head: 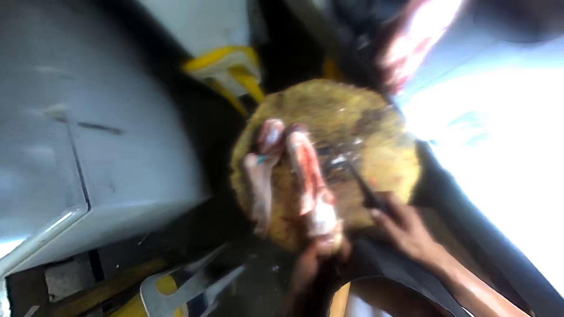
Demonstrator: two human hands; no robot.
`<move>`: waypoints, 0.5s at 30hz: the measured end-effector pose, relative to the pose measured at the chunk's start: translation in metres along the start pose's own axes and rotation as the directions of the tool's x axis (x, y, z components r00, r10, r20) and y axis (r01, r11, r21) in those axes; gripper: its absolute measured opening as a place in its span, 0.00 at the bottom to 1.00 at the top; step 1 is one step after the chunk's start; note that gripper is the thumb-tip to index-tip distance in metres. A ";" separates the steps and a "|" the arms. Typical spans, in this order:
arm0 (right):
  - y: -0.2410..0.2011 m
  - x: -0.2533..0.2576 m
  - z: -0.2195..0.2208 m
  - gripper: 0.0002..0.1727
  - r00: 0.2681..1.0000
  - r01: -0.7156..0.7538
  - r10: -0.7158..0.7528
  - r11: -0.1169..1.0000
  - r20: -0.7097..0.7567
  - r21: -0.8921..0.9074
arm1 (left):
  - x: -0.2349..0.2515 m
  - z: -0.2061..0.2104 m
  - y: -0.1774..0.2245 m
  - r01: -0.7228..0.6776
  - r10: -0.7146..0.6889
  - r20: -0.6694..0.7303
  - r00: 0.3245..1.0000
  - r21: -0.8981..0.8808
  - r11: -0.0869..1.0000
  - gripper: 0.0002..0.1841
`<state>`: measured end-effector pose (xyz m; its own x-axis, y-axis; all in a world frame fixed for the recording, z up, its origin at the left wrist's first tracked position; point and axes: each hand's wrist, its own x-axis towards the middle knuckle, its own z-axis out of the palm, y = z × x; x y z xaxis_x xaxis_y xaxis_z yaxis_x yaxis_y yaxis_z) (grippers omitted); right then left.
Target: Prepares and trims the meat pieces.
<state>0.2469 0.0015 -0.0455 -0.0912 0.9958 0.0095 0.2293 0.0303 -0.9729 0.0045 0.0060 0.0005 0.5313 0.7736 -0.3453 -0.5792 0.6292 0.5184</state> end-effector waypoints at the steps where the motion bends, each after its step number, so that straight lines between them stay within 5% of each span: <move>1: -0.011 0.000 0.003 0.26 0.997 0.082 -0.081 0.995 0.015 -0.054 | 0.006 0.002 0.001 0.001 -0.002 0.059 0.998 0.005 1.000 0.15; 5: -0.041 0.006 0.007 0.31 0.985 0.166 -0.148 0.947 0.083 -0.274 | 0.020 0.021 0.002 0.041 -0.041 0.033 0.999 0.022 0.999 0.14; 11: -0.067 0.003 0.008 0.31 0.979 -0.131 0.196 0.832 0.065 -0.540 | 0.025 0.020 -0.009 0.062 -0.064 0.027 0.998 0.069 0.996 0.14; 15: -0.067 0.010 -0.019 0.28 0.894 -0.160 0.337 0.856 0.295 -0.492 | 0.021 0.013 -0.018 0.122 -0.118 -0.050 0.992 0.087 0.989 0.14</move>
<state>0.2485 0.0107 0.0242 -0.2902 0.8750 -0.3876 0.6873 -0.0912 -0.7206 0.0346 0.0096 -0.0059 0.5643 0.6965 -0.4431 -0.4537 0.7101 0.5384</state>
